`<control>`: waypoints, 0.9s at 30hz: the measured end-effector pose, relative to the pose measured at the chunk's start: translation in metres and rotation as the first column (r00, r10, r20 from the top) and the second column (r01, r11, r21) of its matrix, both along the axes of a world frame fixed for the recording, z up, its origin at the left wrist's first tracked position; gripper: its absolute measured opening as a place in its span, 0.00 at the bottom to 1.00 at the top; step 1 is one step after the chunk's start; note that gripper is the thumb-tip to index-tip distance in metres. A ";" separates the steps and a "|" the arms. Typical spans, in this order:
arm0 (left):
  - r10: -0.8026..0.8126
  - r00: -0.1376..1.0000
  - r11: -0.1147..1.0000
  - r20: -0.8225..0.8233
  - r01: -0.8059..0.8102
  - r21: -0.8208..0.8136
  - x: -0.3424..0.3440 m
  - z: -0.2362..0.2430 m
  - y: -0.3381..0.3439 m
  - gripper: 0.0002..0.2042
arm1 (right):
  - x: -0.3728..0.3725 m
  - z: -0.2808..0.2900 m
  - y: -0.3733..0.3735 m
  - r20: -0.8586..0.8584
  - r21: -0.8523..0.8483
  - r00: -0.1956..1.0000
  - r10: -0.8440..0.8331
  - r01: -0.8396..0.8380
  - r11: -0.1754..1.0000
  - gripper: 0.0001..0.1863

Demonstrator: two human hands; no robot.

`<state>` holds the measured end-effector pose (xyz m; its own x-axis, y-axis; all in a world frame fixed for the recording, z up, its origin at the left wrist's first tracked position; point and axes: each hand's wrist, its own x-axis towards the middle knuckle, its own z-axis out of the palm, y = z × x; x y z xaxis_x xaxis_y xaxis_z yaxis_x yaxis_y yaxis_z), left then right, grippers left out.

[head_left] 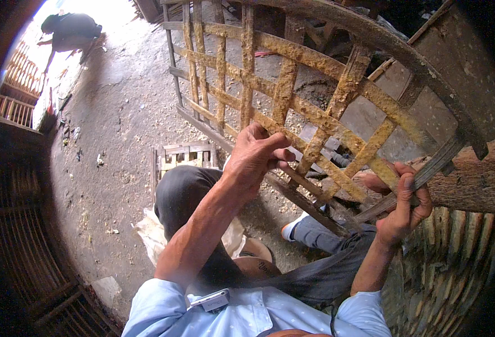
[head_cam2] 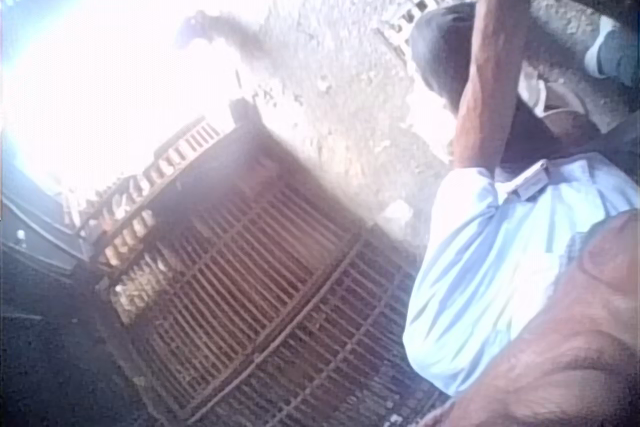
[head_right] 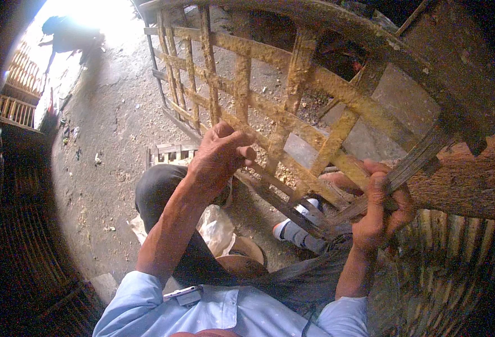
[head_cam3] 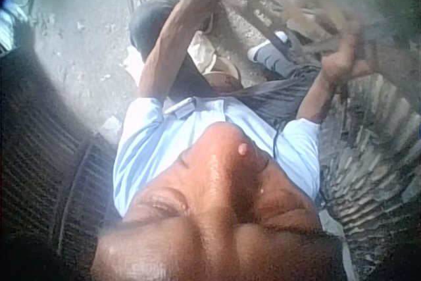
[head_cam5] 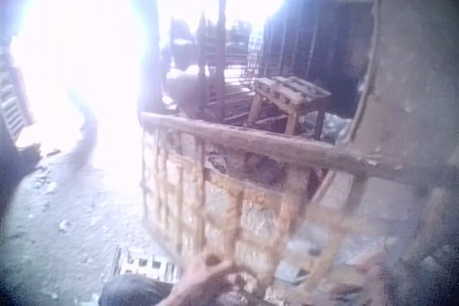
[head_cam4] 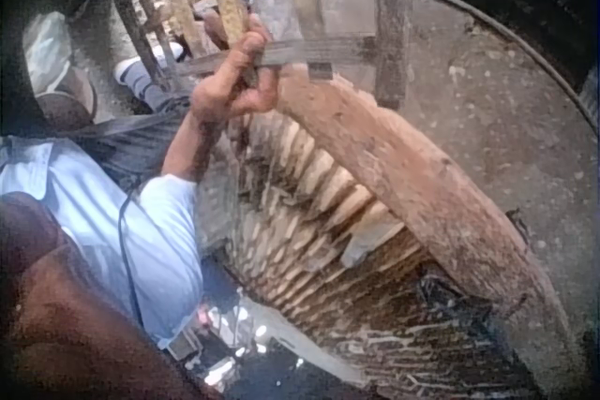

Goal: The person scrapes a wooden lattice frame with a small metal tool, removing loose material from the surface. They hold the frame with one hand and scrape with the other, occasionally adjusting their grip.

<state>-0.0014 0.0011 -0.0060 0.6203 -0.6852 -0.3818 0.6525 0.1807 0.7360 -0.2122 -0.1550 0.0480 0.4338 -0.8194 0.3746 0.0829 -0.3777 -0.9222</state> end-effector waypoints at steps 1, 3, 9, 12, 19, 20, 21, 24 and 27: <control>-0.005 1.000 1.000 0.007 0.005 -0.007 -0.001 0.000 0.000 0.16 | -0.001 0.001 -0.003 -0.004 -0.029 1.000 0.005 -0.005 1.000 0.09; 0.002 1.000 1.000 0.008 -0.002 0.003 -0.001 0.000 0.000 0.16 | 0.001 -0.001 -0.001 0.011 -0.004 1.000 0.003 -0.003 1.000 0.09; -0.002 1.000 1.000 0.004 0.002 0.005 0.000 -0.001 0.000 0.16 | 0.000 -0.001 -0.001 -0.006 -0.009 1.000 -0.005 0.005 1.000 0.09; -0.010 1.000 1.000 0.015 0.010 -0.001 -0.001 -0.001 0.000 0.16 | 0.001 0.001 0.001 0.028 0.008 1.000 -0.013 0.013 1.000 0.08; -0.013 1.000 0.997 0.000 0.013 -0.072 -0.001 -0.005 0.001 0.16 | 0.013 0.003 0.006 0.134 -0.019 0.991 -0.011 0.014 1.000 0.12; -0.021 1.000 0.997 0.006 0.022 -0.075 -0.001 -0.006 0.000 0.16 | 0.012 0.002 0.005 0.118 -0.041 0.993 -0.018 0.023 0.999 0.12; -0.029 1.000 0.996 0.012 0.030 -0.078 -0.001 -0.008 -0.001 0.16 | 0.010 0.001 0.002 0.102 -0.063 0.994 -0.025 0.032 0.997 0.12; -0.020 1.000 0.996 -0.006 0.020 -0.092 -0.001 -0.007 -0.001 0.17 | 0.008 0.000 0.000 0.055 -0.093 0.997 -0.060 0.065 0.993 0.12; -0.016 0.999 0.998 -0.028 0.014 -0.058 0.002 -0.006 0.001 0.16 | 0.009 0.007 0.003 -0.029 -0.088 0.998 -0.048 0.046 0.995 0.10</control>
